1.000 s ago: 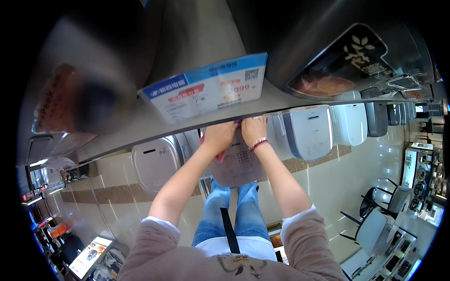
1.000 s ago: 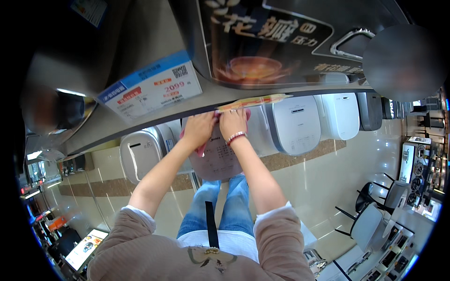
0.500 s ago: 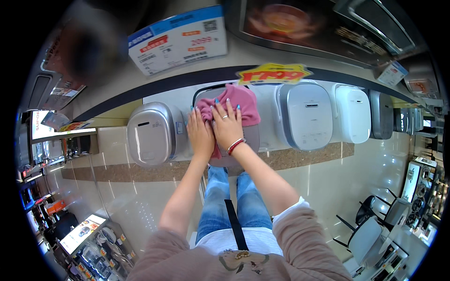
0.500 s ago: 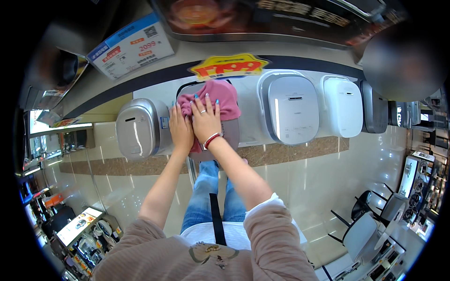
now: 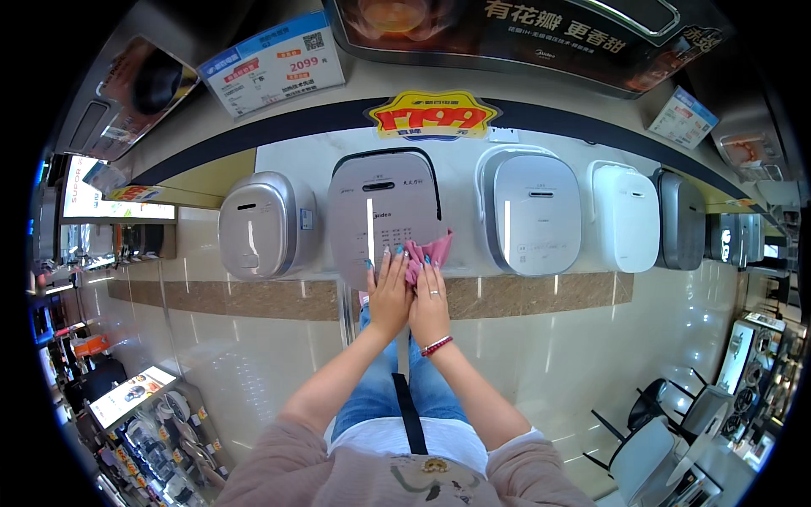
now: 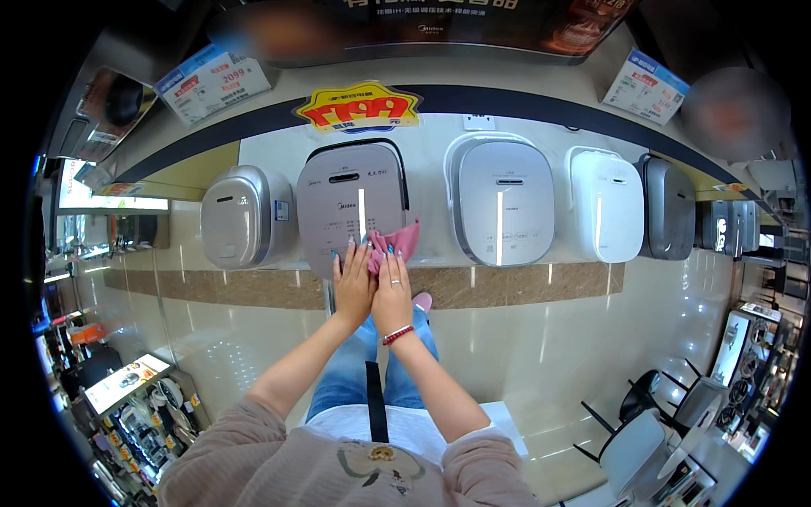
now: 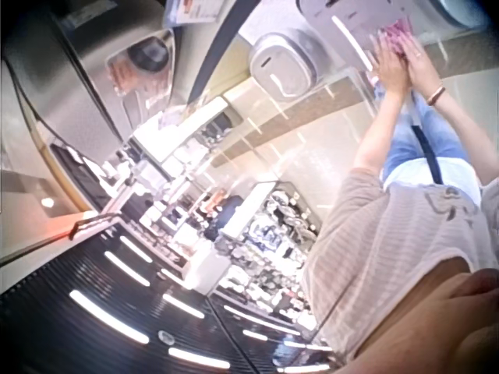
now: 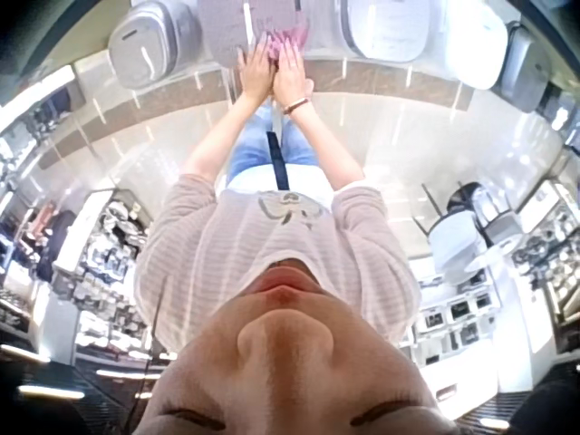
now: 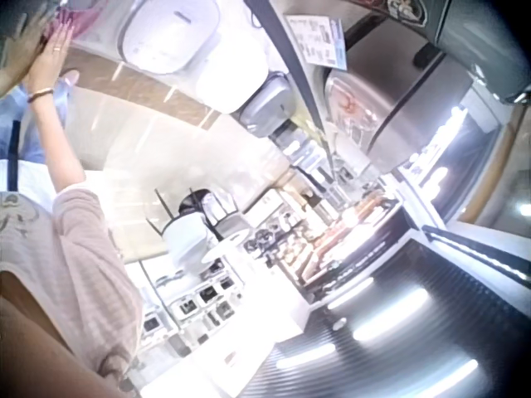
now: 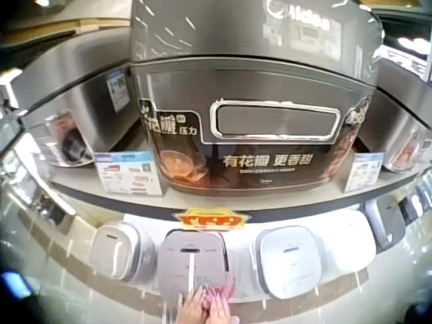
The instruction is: The person wipes the exterior surfaces of several rice cookers on a display shelf using a pink cloth. They open the lids of the appliances to wipe the interior and the inner cooking pots, then close the lids and continue wiping the exteriors of the remaining units.
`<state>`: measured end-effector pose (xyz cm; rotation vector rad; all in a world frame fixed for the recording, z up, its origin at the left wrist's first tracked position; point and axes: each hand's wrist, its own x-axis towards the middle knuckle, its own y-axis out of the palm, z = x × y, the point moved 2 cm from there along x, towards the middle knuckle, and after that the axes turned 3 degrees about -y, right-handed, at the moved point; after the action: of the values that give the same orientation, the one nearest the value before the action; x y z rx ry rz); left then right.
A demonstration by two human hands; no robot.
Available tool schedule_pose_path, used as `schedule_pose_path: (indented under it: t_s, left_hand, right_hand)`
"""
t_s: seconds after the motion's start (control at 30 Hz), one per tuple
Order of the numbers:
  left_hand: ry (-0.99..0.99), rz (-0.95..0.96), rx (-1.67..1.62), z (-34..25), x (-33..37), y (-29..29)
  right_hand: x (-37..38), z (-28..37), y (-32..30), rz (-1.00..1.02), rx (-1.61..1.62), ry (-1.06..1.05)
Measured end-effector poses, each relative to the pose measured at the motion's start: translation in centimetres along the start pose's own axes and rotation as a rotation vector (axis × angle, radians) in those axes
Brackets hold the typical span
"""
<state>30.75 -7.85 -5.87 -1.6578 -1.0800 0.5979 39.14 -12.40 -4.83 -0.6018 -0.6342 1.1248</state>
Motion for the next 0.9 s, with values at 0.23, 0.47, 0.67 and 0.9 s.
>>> schedule_pose_path:
  t_s: [0.23, 0.47, 0.67, 0.9]
  left_hand:
    - [0.234, 0.082, -0.214, -2.5, -1.3, -1.6]
    - [-0.014, 0.416, -0.718, -3.1, -7.3, -2.8]
    - [-0.417, 0.592, -0.92, -1.9, -7.5, -3.9]
    - [-1.157, 0.721, -1.542, 2.1, -6.2, -4.1]
  right_hand:
    - [-4.6, -2.8, -0.4, -0.007, 0.545, 0.485]
    - [-11.4, -5.1, -0.3, 0.153, 0.589, 0.476]
    - [-14.1, -7.5, 1.2, 0.267, 0.661, 0.73]
    - [-12.7, -6.7, 2.1, 0.164, 1.028, 1.129]
